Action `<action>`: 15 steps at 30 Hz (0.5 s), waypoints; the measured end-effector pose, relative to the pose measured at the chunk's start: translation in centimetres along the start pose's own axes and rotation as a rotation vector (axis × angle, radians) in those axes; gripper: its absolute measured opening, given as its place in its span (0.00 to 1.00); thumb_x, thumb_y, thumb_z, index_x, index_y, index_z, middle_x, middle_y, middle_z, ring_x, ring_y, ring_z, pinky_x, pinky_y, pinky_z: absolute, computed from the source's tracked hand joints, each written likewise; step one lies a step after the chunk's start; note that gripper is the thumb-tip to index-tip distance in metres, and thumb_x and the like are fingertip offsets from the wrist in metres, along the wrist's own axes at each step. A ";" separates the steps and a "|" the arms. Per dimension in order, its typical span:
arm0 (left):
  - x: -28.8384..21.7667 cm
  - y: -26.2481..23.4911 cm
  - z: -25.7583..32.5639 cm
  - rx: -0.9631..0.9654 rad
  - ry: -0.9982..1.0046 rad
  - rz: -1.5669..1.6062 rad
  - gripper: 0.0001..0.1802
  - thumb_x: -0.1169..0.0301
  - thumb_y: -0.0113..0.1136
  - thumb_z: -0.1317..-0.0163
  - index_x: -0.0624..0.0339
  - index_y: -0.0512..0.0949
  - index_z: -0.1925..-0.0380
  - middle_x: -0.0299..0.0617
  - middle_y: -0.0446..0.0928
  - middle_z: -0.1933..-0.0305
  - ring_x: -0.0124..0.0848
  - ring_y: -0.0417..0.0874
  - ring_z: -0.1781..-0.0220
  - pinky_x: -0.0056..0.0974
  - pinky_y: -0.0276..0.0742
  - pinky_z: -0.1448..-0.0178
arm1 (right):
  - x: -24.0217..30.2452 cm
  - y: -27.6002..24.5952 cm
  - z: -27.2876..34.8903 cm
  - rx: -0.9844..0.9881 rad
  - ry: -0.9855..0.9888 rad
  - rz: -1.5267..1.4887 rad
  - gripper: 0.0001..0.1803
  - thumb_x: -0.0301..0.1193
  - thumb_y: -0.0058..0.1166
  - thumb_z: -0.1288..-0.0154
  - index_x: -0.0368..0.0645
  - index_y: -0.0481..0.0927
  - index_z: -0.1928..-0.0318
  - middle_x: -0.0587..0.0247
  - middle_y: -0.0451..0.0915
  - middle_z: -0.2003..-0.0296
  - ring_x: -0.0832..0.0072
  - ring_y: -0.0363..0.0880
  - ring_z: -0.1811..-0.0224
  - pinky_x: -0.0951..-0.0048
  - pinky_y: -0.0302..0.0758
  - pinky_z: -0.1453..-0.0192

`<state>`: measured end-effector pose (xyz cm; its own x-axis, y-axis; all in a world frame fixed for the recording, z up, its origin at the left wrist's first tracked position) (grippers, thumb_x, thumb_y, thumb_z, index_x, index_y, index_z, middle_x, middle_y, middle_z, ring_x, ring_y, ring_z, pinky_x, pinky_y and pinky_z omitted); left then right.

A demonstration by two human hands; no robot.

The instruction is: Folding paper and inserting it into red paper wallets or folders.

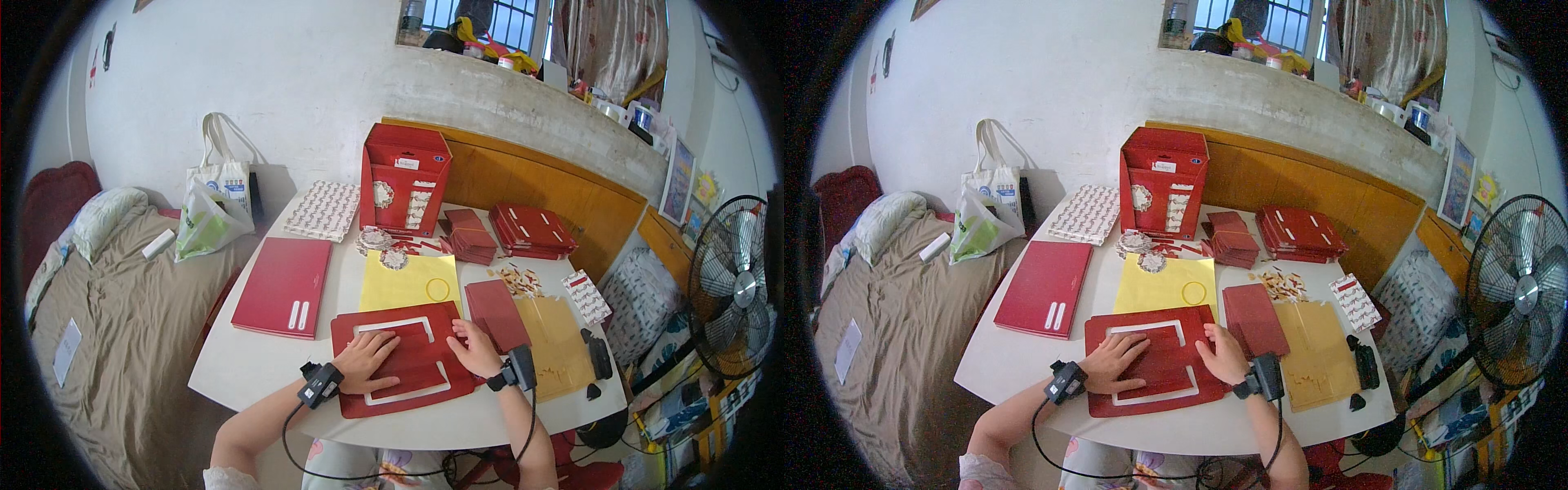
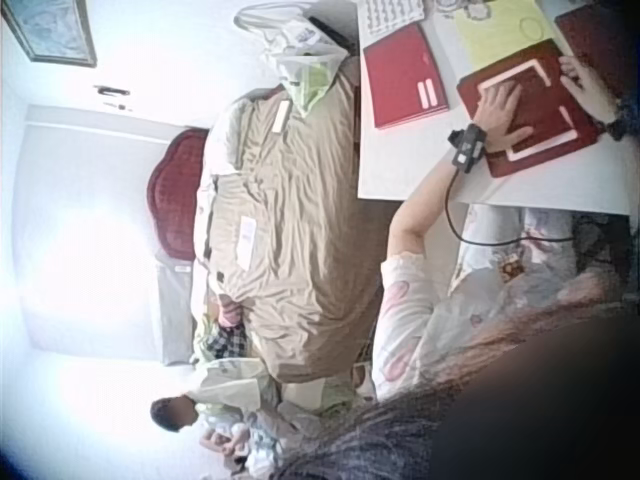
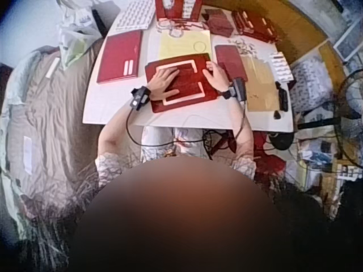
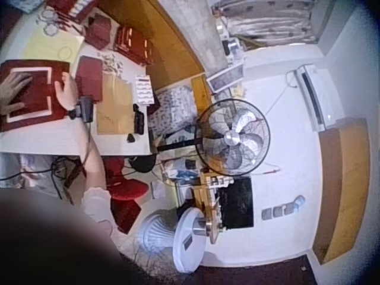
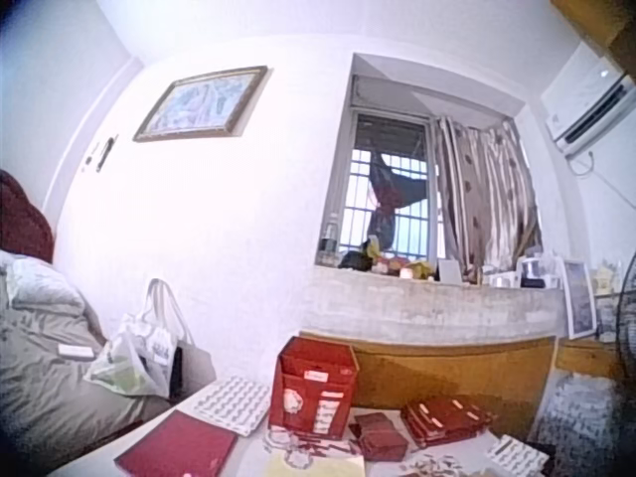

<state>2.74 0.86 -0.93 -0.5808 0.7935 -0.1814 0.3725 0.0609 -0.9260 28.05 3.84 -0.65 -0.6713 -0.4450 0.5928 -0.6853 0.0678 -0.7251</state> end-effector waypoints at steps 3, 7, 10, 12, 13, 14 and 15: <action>0.1 0.0 0.1 -0.033 0.003 -0.004 0.44 0.43 0.51 0.40 0.70 0.58 0.36 0.58 0.59 0.35 0.52 0.61 0.36 0.50 0.57 0.32 | -0.5 0.3 -0.2 -0.058 0.177 -0.309 0.24 0.31 0.55 0.37 0.33 0.66 0.45 0.47 0.76 0.53 0.64 0.79 0.54 0.67 0.77 0.52; 0.1 -0.2 0.0 -0.042 -0.002 -0.004 0.45 0.43 0.51 0.40 0.70 0.58 0.36 0.58 0.58 0.35 0.53 0.61 0.35 0.51 0.56 0.32 | -1.6 0.4 -0.2 -0.079 0.314 -0.551 0.24 0.28 0.57 0.37 0.37 0.66 0.43 0.59 0.77 0.57 0.74 0.76 0.55 0.74 0.75 0.51; 0.0 -0.7 0.1 -0.025 -0.023 -0.054 0.45 0.43 0.51 0.40 0.71 0.58 0.37 0.59 0.58 0.35 0.53 0.60 0.35 0.52 0.55 0.31 | -1.9 0.6 -0.4 0.033 0.416 -0.705 0.25 0.28 0.59 0.38 0.39 0.66 0.42 0.61 0.76 0.58 0.78 0.76 0.58 0.75 0.75 0.54; 0.1 -0.6 0.5 -0.056 -0.003 -0.064 0.45 0.43 0.51 0.40 0.72 0.58 0.37 0.59 0.59 0.35 0.52 0.60 0.33 0.52 0.54 0.30 | -1.6 1.1 -0.6 0.124 0.441 -0.765 0.25 0.27 0.59 0.39 0.39 0.66 0.43 0.62 0.77 0.59 0.80 0.76 0.60 0.75 0.76 0.56; 0.0 -0.5 0.4 -0.056 -0.005 -0.075 0.45 0.43 0.51 0.40 0.73 0.58 0.37 0.59 0.59 0.35 0.51 0.59 0.32 0.52 0.53 0.29 | -1.1 1.2 0.0 0.176 0.535 -0.855 0.24 0.28 0.59 0.38 0.40 0.67 0.43 0.63 0.77 0.59 0.81 0.75 0.61 0.75 0.75 0.58; 0.0 -0.4 0.2 -0.076 0.004 -0.058 0.45 0.44 0.51 0.40 0.73 0.58 0.37 0.60 0.59 0.36 0.51 0.59 0.33 0.52 0.52 0.29 | -0.6 1.2 0.4 0.230 0.631 -0.942 0.23 0.28 0.59 0.38 0.41 0.67 0.44 0.63 0.77 0.60 0.82 0.75 0.63 0.75 0.75 0.60; -0.2 -0.2 0.0 -0.068 -0.002 -0.073 0.45 0.43 0.51 0.40 0.73 0.58 0.37 0.61 0.60 0.36 0.52 0.59 0.33 0.52 0.52 0.29 | 0.2 1.0 0.7 0.290 0.642 -0.926 0.24 0.26 0.57 0.37 0.42 0.64 0.42 0.60 0.77 0.56 0.77 0.77 0.59 0.71 0.77 0.57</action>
<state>2.77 0.65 -0.69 -0.6094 0.7845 -0.1146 0.3770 0.1597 -0.9123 27.46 3.23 -1.50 -0.0242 0.3227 0.9462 -0.9540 -0.2903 0.0746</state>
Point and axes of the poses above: each hand's wrist, its own z-axis away from the middle knuckle, its own y-axis out of the palm, x = y × z, the point moved 3 cm from there along -z, towards the middle knuckle
